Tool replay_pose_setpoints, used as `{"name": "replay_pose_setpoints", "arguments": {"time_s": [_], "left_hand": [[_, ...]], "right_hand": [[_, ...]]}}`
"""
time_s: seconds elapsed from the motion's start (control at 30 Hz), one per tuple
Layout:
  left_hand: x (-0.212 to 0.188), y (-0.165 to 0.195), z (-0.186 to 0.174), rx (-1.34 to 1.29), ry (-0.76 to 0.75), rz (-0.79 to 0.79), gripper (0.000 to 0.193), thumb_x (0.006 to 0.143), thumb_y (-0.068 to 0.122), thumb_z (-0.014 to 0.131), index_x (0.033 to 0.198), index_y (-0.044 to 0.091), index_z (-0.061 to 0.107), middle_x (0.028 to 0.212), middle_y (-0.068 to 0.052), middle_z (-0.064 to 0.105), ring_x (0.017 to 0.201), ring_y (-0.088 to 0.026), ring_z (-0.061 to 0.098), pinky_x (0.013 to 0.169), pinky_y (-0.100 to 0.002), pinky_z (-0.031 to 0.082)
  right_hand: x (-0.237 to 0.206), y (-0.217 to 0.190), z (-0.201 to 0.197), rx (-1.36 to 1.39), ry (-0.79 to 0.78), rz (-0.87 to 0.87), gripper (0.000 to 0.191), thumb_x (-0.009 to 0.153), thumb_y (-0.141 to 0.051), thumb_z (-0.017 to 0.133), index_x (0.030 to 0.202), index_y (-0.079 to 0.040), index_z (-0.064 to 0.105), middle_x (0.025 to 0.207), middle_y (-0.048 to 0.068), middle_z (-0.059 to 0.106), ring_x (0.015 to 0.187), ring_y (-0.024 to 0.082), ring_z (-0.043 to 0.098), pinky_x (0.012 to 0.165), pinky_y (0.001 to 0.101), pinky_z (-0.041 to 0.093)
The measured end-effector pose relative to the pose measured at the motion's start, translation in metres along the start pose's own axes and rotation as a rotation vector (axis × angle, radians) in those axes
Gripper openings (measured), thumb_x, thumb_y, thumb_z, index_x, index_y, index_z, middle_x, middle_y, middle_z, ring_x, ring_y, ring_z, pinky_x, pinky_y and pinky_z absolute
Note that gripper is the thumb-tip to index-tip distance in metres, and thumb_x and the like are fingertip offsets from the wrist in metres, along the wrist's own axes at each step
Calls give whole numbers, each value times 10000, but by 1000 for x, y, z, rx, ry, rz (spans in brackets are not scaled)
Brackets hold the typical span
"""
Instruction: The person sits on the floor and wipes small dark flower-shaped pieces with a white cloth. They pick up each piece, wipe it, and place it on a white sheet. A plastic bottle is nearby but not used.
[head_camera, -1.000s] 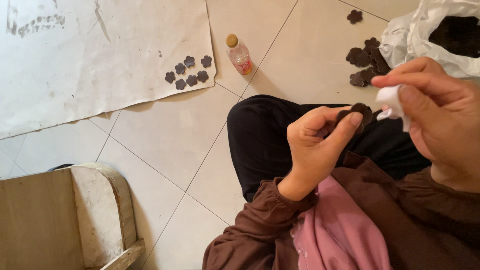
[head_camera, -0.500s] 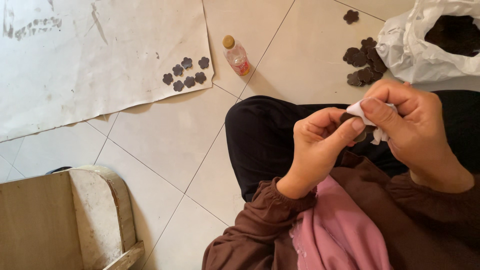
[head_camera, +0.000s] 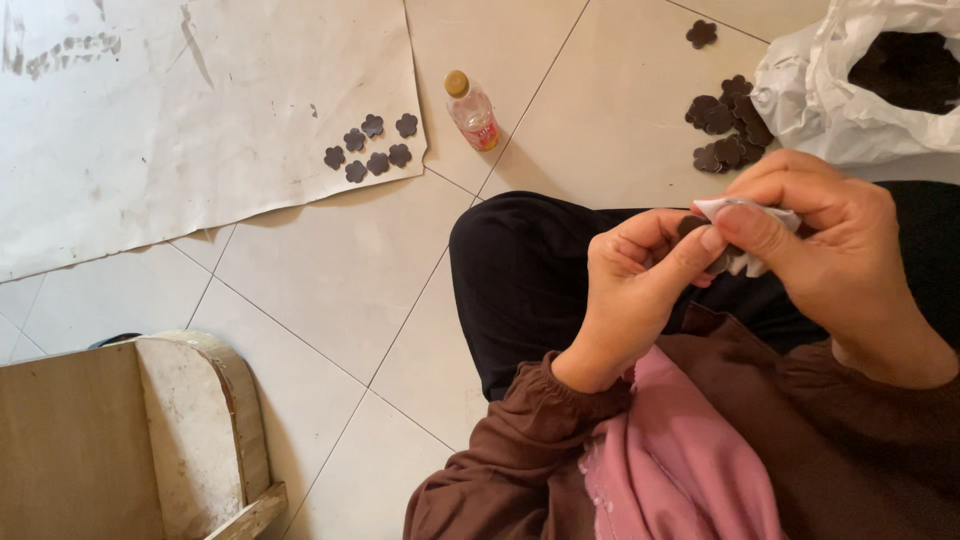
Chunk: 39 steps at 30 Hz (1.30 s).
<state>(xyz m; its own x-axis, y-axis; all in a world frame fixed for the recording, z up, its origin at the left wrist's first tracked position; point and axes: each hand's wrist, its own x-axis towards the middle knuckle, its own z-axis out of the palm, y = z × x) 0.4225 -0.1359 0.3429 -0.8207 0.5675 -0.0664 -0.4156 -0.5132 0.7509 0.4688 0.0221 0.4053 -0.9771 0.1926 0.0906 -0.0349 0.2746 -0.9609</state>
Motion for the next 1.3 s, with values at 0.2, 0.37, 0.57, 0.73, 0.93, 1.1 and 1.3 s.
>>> {"name": "replay_pose_setpoints", "arguments": {"time_s": [0.2,0.37,0.57,0.73,0.93,1.1,1.3], "left_hand": [[-3,-1,1,10,-58,-33,187,1042,115,726,1130,-48,704,933,-35,718,837,-69,655,827,-237,552],[2,4,-2,-38,-4,-57,247,1100,153,680,1156,-88,692,995,-98,728,906,-144,697,879,-287,586],[6,10,-9,-179,6,-129,349,1146,235,574,1272,-84,638,1245,-152,702,1146,-231,705,1015,-351,565],[3,1,1,-222,29,-67,338,1168,184,566,1350,-98,600,1235,-138,680,1185,-201,669,1098,-363,540],[-3,-9,13,-225,73,38,352,1157,121,591,1432,-95,563,1253,-104,671,1143,-138,641,1099,-320,513],[-6,-5,17,-273,96,35,367,1134,124,579,1446,-70,565,1308,-101,669,1202,-164,657,1112,-339,520],[-5,-4,17,-400,116,43,306,1162,113,587,1401,-79,581,1286,-119,668,1188,-178,648,1109,-372,519]], "right_hand": [[7,36,3,278,52,121,226,1115,-192,632,1066,20,691,901,38,673,778,52,570,712,195,463],[22,35,-5,580,67,121,358,1165,-291,491,1117,-1,694,888,40,668,782,68,609,698,194,511],[14,-16,-8,244,166,23,258,1089,-211,531,1165,-12,677,1054,21,651,930,72,624,870,201,538],[5,-20,18,-143,240,-74,163,926,-28,754,1082,-20,710,1052,83,657,836,153,605,731,264,480],[7,7,35,-433,332,-373,142,1009,-32,812,1081,-9,692,1132,149,650,1007,243,649,873,285,515],[6,15,33,-231,296,-292,110,1051,-47,776,1088,-32,674,1108,83,655,1000,156,651,884,236,515],[10,11,25,-125,157,-227,281,973,-69,794,1212,-26,652,1145,48,632,995,84,619,876,197,497]]}}
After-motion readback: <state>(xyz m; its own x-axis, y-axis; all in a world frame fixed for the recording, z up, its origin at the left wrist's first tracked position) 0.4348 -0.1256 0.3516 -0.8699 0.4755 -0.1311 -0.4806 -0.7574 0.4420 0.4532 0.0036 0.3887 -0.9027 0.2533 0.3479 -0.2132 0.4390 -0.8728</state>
